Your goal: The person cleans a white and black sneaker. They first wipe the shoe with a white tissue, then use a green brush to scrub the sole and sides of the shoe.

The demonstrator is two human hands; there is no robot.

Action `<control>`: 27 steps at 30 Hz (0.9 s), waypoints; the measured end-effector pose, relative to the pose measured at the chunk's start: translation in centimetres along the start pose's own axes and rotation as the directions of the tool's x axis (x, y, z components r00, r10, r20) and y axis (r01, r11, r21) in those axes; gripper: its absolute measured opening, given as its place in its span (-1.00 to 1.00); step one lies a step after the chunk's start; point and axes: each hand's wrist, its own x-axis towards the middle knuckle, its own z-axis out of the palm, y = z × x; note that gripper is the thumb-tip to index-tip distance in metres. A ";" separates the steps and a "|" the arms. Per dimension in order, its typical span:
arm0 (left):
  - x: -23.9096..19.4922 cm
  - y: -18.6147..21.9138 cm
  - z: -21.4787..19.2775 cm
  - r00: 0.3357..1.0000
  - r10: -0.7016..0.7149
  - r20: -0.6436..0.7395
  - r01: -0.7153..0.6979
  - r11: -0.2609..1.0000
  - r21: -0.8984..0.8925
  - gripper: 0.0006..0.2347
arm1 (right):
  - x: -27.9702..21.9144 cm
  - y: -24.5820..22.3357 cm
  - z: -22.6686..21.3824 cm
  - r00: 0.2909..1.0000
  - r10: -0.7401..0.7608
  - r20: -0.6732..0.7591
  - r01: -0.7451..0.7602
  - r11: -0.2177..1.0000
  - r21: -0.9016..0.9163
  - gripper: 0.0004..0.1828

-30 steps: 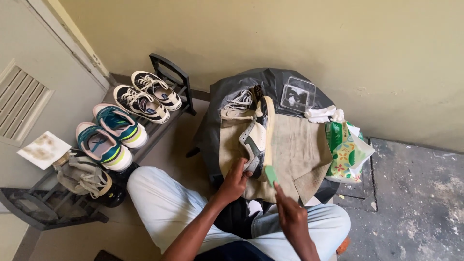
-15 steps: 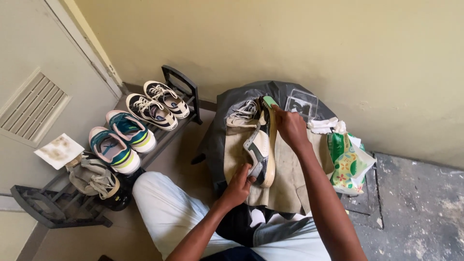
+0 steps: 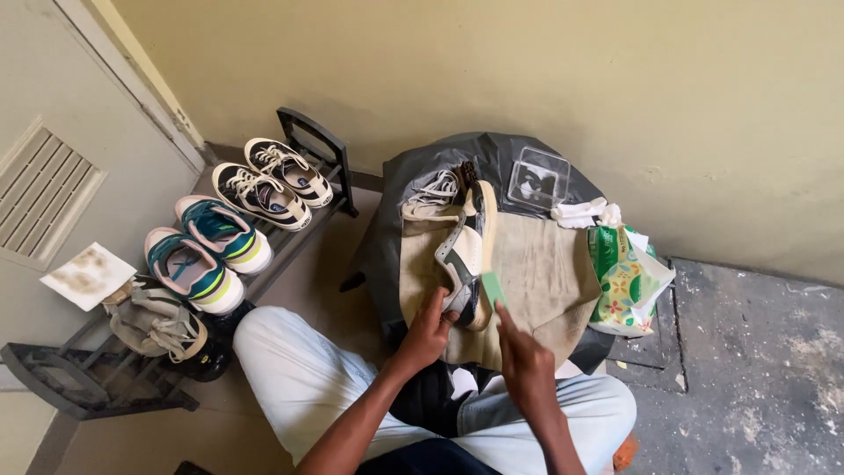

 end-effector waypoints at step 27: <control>4.7 17.7 -1.0 0.855 0.492 -0.161 -0.462 0.866 0.193 -0.82 | 0.0 -8.1 -7.3 0.946 -0.043 -0.322 0.027 0.998 -0.055 -0.48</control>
